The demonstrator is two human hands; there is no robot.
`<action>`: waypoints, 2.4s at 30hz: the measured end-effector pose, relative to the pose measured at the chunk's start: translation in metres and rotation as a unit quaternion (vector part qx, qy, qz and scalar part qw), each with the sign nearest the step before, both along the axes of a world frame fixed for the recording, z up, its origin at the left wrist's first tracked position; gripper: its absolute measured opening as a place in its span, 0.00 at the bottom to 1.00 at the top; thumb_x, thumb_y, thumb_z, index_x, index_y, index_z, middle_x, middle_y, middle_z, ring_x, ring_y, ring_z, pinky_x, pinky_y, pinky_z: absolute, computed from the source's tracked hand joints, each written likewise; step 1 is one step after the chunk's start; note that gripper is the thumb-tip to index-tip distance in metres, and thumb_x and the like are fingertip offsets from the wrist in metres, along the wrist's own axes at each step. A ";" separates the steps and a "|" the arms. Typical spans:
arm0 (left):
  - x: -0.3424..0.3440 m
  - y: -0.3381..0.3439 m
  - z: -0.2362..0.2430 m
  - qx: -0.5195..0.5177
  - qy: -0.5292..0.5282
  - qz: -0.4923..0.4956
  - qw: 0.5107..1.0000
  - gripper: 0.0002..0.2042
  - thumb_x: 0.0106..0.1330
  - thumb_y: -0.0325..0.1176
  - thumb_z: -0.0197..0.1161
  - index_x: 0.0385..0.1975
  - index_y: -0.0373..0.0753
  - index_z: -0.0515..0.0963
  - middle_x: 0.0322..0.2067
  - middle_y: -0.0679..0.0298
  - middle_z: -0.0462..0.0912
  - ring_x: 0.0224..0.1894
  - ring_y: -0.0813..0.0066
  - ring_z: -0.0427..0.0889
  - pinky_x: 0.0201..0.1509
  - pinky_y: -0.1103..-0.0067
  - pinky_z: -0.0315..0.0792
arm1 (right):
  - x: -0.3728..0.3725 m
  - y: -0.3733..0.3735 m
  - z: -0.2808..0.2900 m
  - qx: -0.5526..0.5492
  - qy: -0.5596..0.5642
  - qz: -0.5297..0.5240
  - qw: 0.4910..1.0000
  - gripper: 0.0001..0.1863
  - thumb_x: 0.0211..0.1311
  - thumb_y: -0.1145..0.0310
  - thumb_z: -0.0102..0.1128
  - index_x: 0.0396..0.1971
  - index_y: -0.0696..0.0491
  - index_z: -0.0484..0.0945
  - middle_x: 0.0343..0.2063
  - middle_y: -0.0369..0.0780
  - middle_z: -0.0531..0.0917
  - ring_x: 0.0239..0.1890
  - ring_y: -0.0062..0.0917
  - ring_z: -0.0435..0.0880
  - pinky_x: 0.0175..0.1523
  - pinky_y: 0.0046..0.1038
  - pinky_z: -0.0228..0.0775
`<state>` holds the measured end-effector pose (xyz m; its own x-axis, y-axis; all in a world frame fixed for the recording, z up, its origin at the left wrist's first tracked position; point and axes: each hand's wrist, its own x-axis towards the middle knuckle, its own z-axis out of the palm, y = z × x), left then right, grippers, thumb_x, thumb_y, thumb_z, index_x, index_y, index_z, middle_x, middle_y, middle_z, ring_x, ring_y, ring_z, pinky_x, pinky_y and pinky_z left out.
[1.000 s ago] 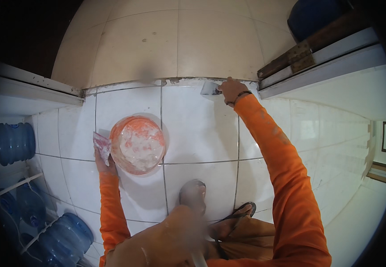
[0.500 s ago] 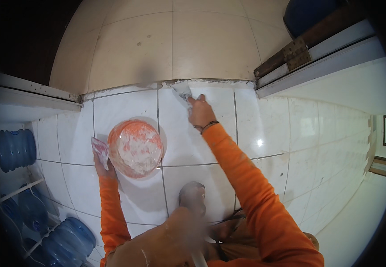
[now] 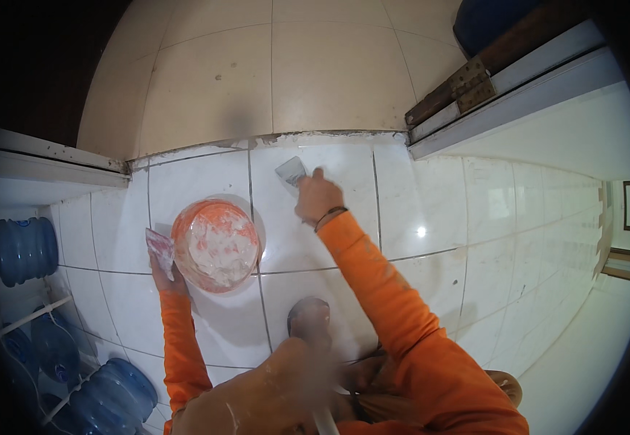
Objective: The person applies white grout to the gaps between white floor tiles using a small trowel and a plastic scraper. They repeatedly scoop grout from a bucket and spread it along the tile joints, smoothing the surface as they work.
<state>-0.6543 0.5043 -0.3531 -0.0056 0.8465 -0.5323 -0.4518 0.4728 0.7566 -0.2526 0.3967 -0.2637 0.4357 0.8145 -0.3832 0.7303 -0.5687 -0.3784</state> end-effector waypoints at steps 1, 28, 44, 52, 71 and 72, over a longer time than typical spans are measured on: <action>-0.001 -0.001 -0.007 0.002 -0.004 -0.004 1.000 0.27 0.76 0.50 0.50 0.68 0.42 0.63 0.61 0.61 0.73 0.65 0.66 0.70 0.71 0.70 0.64 | 0.013 0.001 0.008 -0.007 -0.026 0.021 0.999 0.13 0.54 0.72 0.61 0.41 0.53 0.83 0.47 0.48 0.76 0.45 0.42 0.84 0.47 0.43 0.80; 0.007 0.000 -0.011 0.014 0.011 -0.027 0.999 0.24 0.75 0.52 0.52 0.62 0.43 0.70 0.59 0.65 0.76 0.61 0.71 0.73 0.67 0.74 0.66 | 0.152 -0.032 -0.015 -0.092 -0.125 0.100 0.983 0.27 0.49 0.75 0.65 0.52 0.40 0.83 0.48 0.42 0.76 0.54 0.38 0.80 0.55 0.45 0.76; 0.019 -0.004 -0.001 -0.020 0.024 0.012 0.999 0.26 0.75 0.51 0.52 0.67 0.43 0.65 0.63 0.64 0.71 0.66 0.69 0.68 0.71 0.72 0.63 | 0.085 -0.041 -0.049 0.078 -0.099 -0.038 0.991 0.17 0.52 0.73 0.61 0.44 0.53 0.83 0.43 0.52 0.77 0.38 0.49 0.85 0.45 0.44 0.81; 0.019 -0.005 -0.001 -0.045 0.010 0.039 0.998 0.26 0.77 0.49 0.50 0.69 0.43 0.63 0.64 0.64 0.69 0.67 0.70 0.67 0.71 0.73 0.63 | 0.051 -0.043 -0.030 -0.013 -0.047 -0.038 0.998 0.13 0.48 0.74 0.65 0.37 0.54 0.82 0.45 0.50 0.77 0.39 0.45 0.86 0.45 0.41 0.81; 0.000 -0.008 -0.025 0.133 0.176 -0.094 0.971 0.25 0.75 0.50 0.53 0.65 0.41 0.68 0.62 0.62 0.71 0.64 0.68 0.70 0.70 0.71 0.65 | 0.114 -0.010 -0.026 0.011 -0.203 0.097 0.974 0.16 0.53 0.74 0.60 0.42 0.45 0.87 0.48 0.42 0.78 0.52 0.38 0.80 0.53 0.43 0.76; 0.006 -0.007 -0.016 0.060 0.083 -0.050 0.993 0.25 0.75 0.49 0.52 0.65 0.41 0.67 0.62 0.62 0.71 0.64 0.67 0.70 0.70 0.70 0.66 | 0.123 -0.019 -0.026 -0.011 -0.197 0.085 0.977 0.14 0.55 0.72 0.61 0.41 0.47 0.86 0.48 0.42 0.78 0.52 0.37 0.80 0.54 0.43 0.75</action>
